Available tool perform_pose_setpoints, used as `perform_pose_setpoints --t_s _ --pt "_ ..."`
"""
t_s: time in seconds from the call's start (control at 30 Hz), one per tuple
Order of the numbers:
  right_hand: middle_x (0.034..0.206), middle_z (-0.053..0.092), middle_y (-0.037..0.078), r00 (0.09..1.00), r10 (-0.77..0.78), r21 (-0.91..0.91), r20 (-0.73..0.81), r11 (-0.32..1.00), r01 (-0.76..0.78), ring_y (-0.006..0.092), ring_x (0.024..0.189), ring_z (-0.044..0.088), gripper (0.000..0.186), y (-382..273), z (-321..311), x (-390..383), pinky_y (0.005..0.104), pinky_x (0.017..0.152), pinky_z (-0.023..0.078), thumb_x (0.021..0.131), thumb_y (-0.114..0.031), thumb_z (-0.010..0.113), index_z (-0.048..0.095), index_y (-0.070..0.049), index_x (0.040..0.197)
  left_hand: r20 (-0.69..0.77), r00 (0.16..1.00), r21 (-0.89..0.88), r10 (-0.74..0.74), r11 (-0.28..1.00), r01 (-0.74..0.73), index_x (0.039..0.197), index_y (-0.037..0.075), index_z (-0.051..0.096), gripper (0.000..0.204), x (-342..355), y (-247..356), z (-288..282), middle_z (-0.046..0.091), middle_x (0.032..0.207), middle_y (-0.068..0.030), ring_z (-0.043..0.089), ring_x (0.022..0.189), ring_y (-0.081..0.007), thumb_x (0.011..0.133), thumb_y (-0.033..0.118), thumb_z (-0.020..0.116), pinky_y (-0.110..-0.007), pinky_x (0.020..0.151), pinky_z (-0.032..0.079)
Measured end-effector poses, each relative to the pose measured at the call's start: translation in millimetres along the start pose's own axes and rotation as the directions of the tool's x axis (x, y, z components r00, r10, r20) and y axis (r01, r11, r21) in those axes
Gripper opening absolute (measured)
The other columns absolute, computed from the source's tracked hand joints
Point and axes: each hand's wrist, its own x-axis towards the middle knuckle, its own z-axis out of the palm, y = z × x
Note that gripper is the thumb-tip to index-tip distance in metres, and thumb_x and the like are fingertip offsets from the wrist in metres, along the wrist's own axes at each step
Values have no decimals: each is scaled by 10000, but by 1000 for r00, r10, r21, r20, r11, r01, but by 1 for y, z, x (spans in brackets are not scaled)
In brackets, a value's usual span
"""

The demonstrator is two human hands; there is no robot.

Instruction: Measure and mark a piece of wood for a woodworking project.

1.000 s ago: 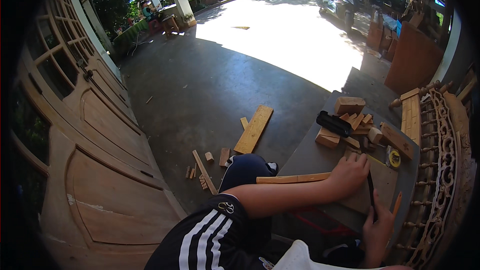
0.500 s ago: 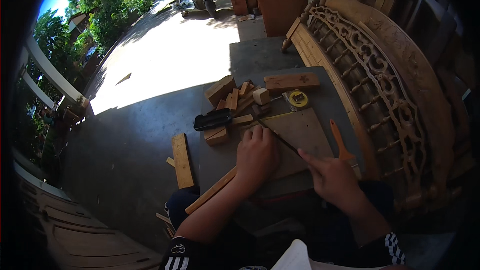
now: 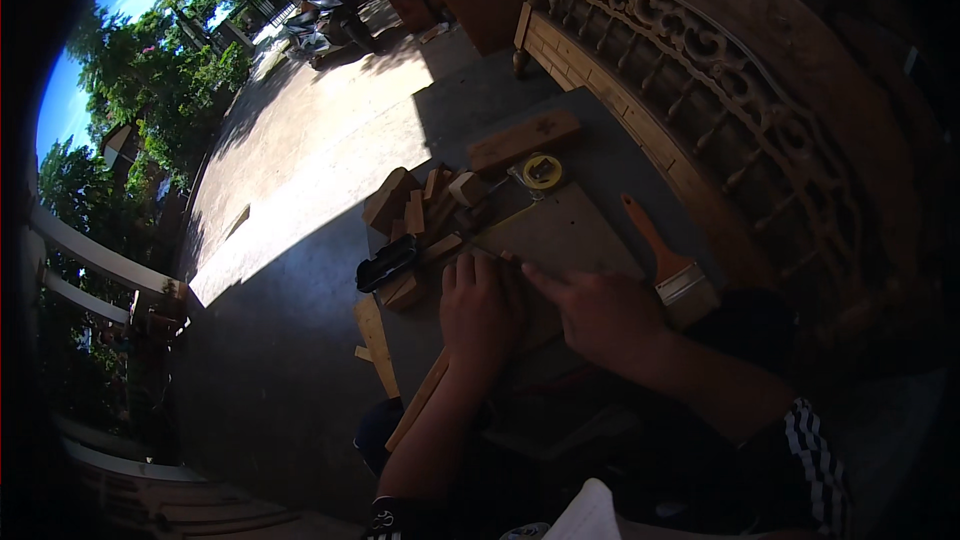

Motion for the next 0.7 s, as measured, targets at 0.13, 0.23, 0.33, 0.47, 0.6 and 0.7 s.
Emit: perform_pose_setpoints --t_s 0.13,0.23,0.33,0.47,0.6,0.7 --pt "876 661 183 999 -23 -21 -40 1000 22 341 770 710 614 6 2 -6 448 733 602 901 -34 590 535 -148 1502 8 997 -49 -74 996 74 929 -16 578 162 8 3 1 585 943 -210 585 868 -386 929 136 633 -477 762 489" --pt "872 658 179 1000 -24 -10 3 1000 25 327 742 696 623 6 -8 -13 425 705 595 905 -7 598 531 -157 1506 33 995 -60 -98 993 100 931 -14 577 159 4 3 -1 586 949 -212 586 869 -383 927 135 634 -478 761 489" --pt "867 657 170 1000 -2 -13 24 1000 2 313 718 684 616 11 -17 -25 411 677 583 913 -1 611 539 -172 1500 71 989 -77 -133 987 138 932 -13 573 152 9 2 -1 590 961 -207 588 896 -380 925 126 631 -479 772 491" --pt "856 660 163 999 -12 -10 31 1000 12 326 737 694 580 10 -30 -39 430 711 593 894 -26 585 575 -132 1465 15 995 -16 -94 995 94 930 -10 565 140 5 0 -3 593 966 -201 589 906 -383 919 111 634 -484 786 490" --pt "833 646 153 999 36 1 -17 999 -36 325 710 665 554 11 -23 -32 438 663 532 926 7 604 600 -174 1450 -5 996 -32 -90 995 89 884 10 567 156 7 3 -3 593 929 -189 588 899 -407 935 129 653 -498 797 473" --pt "847 651 158 999 8 13 -42 1000 -8 335 720 659 572 11 -16 -21 444 670 534 906 14 612 601 -169 1448 -2 994 -22 -106 994 106 904 19 588 132 8 5 -2 613 945 -180 597 902 -406 929 125 662 -491 801 479"
